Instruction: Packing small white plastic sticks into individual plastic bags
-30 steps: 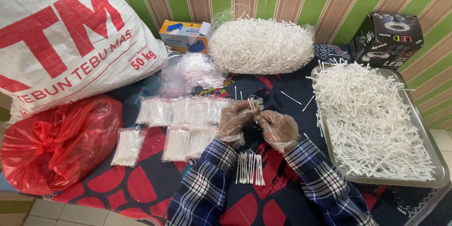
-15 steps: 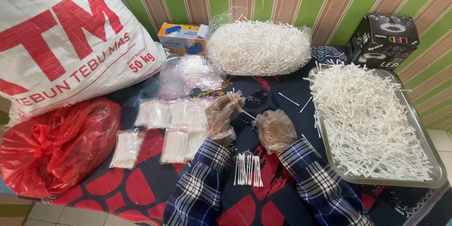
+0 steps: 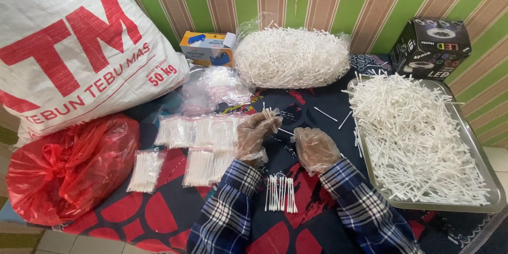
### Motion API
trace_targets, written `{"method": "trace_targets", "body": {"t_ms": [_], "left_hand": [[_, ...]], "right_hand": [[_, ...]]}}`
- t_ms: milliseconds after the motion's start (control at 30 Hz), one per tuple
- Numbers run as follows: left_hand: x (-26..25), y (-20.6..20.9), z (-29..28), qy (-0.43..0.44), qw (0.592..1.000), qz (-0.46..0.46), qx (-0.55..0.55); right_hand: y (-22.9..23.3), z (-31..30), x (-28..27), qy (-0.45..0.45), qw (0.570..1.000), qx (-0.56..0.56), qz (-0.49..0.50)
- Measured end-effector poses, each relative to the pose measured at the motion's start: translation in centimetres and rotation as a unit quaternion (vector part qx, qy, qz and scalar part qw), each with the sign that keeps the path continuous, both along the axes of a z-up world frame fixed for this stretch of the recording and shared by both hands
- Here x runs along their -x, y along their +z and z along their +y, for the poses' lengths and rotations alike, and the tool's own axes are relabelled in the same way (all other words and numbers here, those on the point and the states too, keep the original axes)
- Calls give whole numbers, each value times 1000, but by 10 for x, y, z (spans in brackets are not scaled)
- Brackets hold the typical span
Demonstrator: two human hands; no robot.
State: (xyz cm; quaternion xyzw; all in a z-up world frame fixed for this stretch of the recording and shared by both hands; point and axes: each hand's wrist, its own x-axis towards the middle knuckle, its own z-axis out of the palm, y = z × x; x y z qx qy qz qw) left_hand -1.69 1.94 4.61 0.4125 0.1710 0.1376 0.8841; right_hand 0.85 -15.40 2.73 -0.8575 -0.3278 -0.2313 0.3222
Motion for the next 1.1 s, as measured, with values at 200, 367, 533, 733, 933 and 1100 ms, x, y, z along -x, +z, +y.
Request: {"method": "trace_targets", "body": {"t_ms": [200, 367, 533, 733, 933, 1100], "left_hand": [[0, 3, -5, -12, 1000, 6, -16], [19, 36, -16, -96, 958, 29, -270], [7, 7, -22, -112, 958, 20, -264], [-3, -27, -37, -80, 953, 55, -288], [10, 0, -30, -121, 958, 49, -254], [16, 10, -29, -125, 969, -44, -210]], "right_hand": [[14, -11, -16, 38, 998, -58, -9], [15, -23, -14, 71, 991, -115, -11], [26, -23, -7, 102, 973, -198, 63], [13, -24, -11, 81, 988, -100, 91], [48, -17, 2, 42, 983, -150, 92], [52, -5, 7, 73, 985, -131, 88]]}}
